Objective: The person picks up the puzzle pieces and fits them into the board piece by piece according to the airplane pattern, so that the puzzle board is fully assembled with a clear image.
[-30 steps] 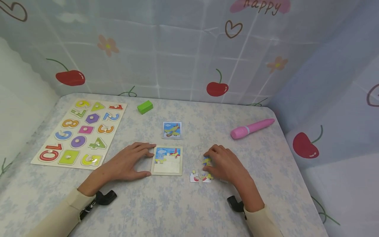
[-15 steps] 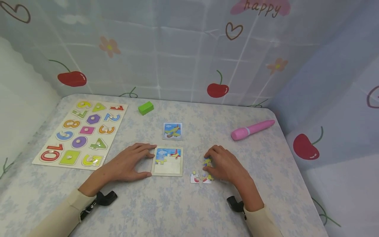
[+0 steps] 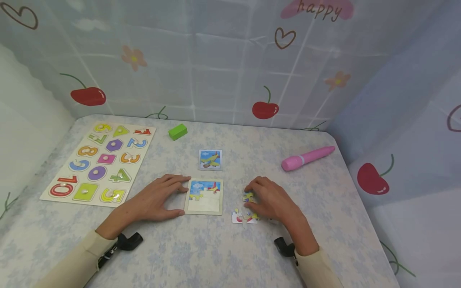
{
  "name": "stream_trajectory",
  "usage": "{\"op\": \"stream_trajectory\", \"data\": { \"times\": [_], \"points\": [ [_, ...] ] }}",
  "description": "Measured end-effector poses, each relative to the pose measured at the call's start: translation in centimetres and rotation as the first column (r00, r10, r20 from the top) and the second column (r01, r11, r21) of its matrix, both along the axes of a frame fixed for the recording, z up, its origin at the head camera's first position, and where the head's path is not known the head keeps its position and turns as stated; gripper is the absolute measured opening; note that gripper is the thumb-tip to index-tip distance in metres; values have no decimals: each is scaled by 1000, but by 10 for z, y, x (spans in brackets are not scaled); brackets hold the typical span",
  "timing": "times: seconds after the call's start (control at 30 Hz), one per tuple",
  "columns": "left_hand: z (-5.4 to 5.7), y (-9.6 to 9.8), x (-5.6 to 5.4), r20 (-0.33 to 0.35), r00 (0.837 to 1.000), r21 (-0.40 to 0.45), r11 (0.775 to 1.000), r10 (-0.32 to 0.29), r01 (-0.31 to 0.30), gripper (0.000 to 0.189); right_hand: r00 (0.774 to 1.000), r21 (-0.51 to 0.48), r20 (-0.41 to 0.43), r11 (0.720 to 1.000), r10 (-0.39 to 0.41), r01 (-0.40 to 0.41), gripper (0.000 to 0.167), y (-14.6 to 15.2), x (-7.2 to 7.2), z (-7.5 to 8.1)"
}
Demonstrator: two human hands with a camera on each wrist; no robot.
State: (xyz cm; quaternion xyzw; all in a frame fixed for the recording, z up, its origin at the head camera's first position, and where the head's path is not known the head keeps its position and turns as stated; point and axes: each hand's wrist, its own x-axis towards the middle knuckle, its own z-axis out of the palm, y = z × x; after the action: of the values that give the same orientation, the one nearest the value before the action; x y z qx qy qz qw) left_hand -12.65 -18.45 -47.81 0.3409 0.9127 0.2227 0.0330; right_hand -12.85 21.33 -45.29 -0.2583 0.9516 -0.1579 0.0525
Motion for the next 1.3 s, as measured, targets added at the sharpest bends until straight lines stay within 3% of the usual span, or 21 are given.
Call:
{"op": "stream_trajectory", "data": {
  "times": [0.93, 1.3],
  "points": [
    [1, -1, -1, 33, 999, -21, 1000, 3, -2, 62, 988, -2, -68, 990, 140, -140, 42, -52, -19, 18],
    [0, 0, -1, 1, 1000, -23, 1000, -12, 12, 62, 984, 5, -57, 986, 168, -168, 42, -76, -26, 28]
  ]
}}
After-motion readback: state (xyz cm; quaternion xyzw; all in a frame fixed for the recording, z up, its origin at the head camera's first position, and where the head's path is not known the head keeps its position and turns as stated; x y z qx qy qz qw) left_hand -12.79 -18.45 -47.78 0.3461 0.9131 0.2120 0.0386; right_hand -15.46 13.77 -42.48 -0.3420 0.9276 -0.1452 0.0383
